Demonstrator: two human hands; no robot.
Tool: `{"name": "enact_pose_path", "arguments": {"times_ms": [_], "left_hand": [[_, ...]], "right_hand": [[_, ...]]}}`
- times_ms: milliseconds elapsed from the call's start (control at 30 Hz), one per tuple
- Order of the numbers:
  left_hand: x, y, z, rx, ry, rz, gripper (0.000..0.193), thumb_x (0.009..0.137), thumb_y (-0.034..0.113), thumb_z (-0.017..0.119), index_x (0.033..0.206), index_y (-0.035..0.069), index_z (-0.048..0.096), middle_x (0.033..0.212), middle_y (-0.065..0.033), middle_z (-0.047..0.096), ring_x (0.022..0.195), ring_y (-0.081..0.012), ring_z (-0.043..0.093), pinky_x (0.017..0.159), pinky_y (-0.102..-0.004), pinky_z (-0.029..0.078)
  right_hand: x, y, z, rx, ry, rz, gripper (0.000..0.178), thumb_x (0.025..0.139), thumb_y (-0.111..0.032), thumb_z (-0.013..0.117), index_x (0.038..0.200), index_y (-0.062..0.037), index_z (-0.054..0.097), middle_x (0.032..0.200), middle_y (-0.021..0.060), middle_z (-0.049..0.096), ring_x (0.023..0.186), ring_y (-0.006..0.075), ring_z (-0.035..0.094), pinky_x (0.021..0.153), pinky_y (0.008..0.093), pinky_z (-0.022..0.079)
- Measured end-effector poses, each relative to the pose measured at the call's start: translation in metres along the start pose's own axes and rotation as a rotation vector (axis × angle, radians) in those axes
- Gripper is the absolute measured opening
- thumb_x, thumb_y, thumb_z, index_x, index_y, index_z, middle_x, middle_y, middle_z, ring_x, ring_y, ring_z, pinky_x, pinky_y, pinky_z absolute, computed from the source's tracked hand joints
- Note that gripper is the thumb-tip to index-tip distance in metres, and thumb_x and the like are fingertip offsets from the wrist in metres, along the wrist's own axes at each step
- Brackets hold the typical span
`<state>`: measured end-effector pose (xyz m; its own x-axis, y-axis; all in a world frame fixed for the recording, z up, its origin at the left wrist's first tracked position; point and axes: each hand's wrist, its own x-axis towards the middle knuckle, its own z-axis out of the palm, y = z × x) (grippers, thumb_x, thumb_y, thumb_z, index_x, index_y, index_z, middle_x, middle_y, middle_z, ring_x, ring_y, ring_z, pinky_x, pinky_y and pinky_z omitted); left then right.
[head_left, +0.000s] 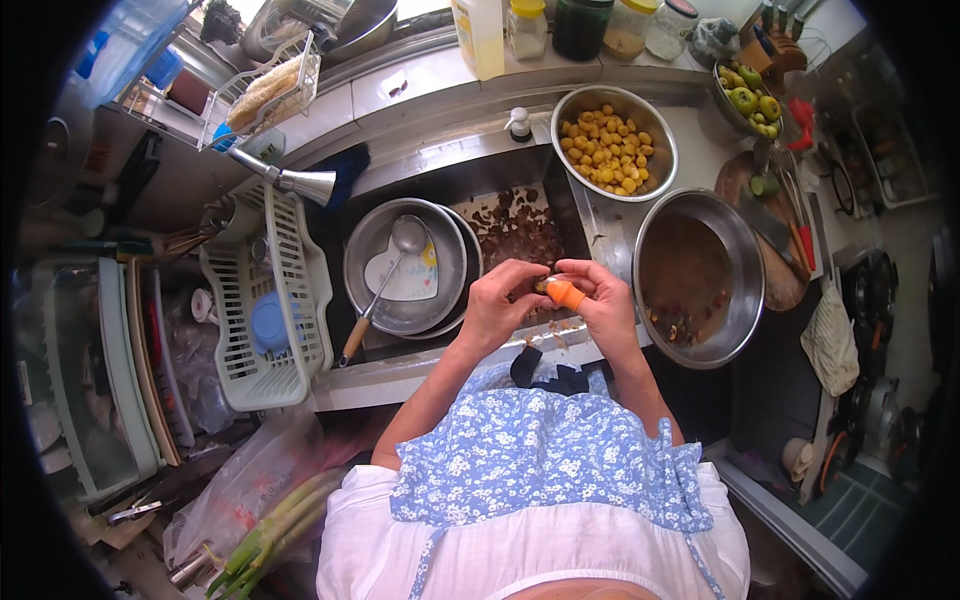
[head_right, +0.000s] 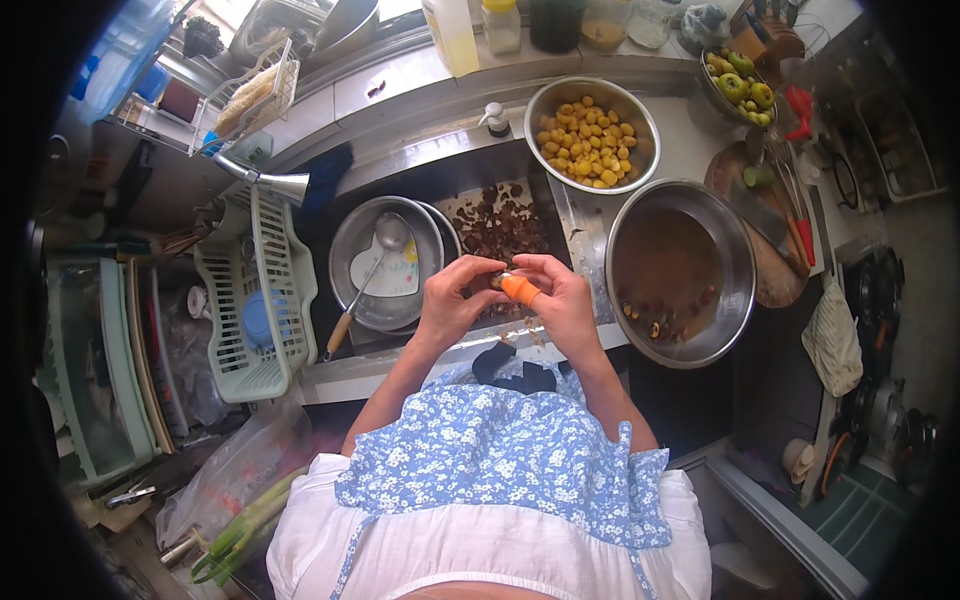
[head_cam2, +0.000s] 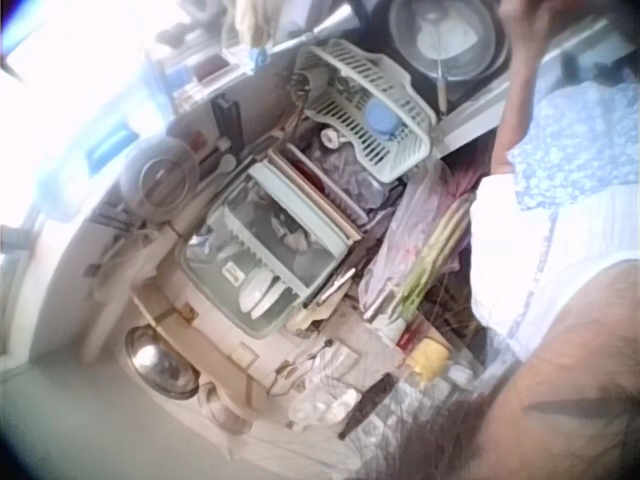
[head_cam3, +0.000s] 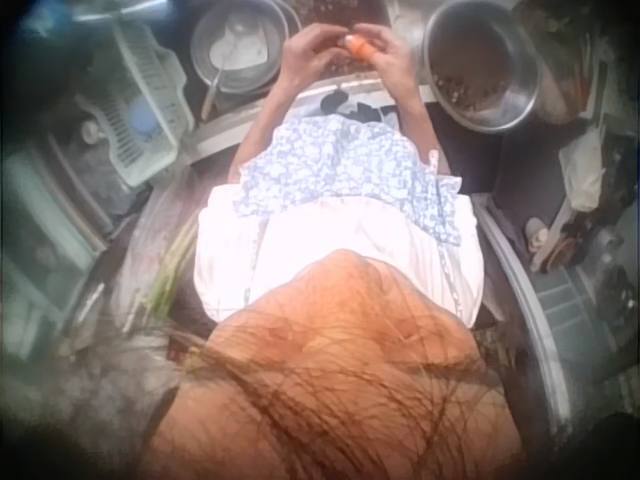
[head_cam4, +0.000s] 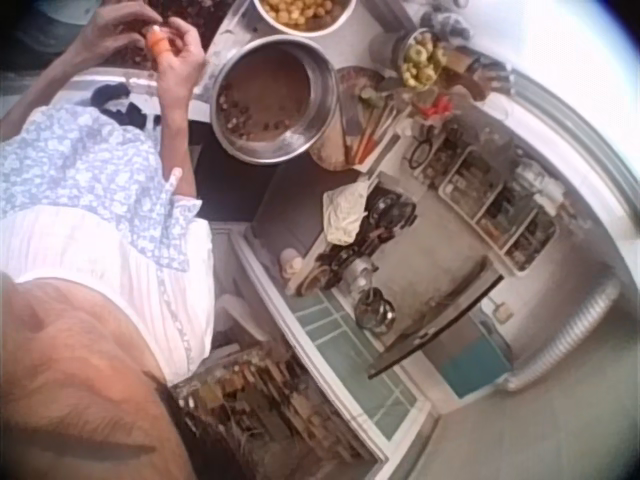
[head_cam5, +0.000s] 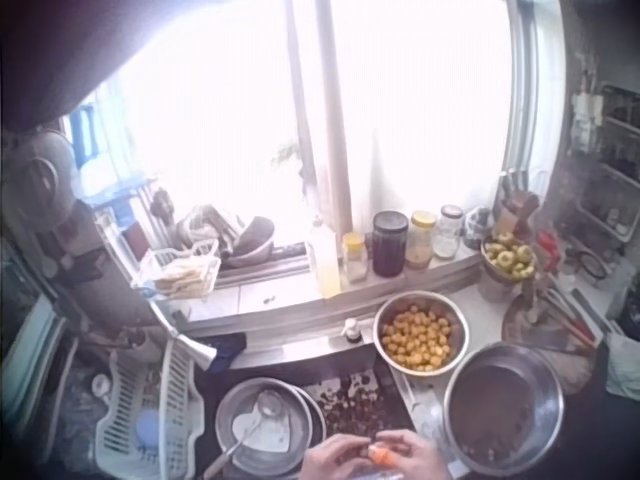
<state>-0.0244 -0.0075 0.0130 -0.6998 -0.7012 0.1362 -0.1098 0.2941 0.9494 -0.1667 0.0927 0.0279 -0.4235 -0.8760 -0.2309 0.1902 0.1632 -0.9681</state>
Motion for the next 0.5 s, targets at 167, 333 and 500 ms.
{"name": "enact_pose_path", "arguments": {"times_ms": [167,333,500], "left_hand": [[-0.003,0.0,-0.002,0.092,-0.005,0.108,0.035,0.069,-0.002,0.075,0.103,0.002,0.065,0.093,-0.0101,0.065,0.079,-0.0222,0.067,0.066,-0.0311,0.055],[-0.005,-0.001,-0.003,0.155,-0.018,0.188,0.033,0.069,-0.001,0.073,0.101,0.001,0.064,0.092,-0.0114,0.064,0.08,-0.0274,0.065,0.067,-0.0333,0.054],[-0.012,0.0,-0.004,0.197,-0.039,0.204,0.035,0.067,-0.002,0.075,0.1,0.001,0.066,0.091,-0.0102,0.066,0.078,-0.024,0.066,0.065,-0.0313,0.054]], "right_hand": [[-0.003,-0.001,0.002,-0.115,-0.041,-0.022,0.031,0.088,-0.006,0.063,0.118,0.0044,0.059,0.099,0.0118,0.069,0.09,0.0144,0.066,0.078,0.025,0.053],[-0.006,-0.004,0.001,-0.222,-0.094,-0.044,0.033,0.088,-0.003,0.061,0.12,0.0035,0.058,0.099,0.0133,0.07,0.089,0.0141,0.066,0.076,0.0252,0.053],[-0.011,-0.009,0.001,-0.332,-0.135,-0.087,0.032,0.088,-0.002,0.059,0.12,0.0027,0.057,0.097,0.0154,0.07,0.088,0.0155,0.067,0.074,0.0269,0.053]]}}
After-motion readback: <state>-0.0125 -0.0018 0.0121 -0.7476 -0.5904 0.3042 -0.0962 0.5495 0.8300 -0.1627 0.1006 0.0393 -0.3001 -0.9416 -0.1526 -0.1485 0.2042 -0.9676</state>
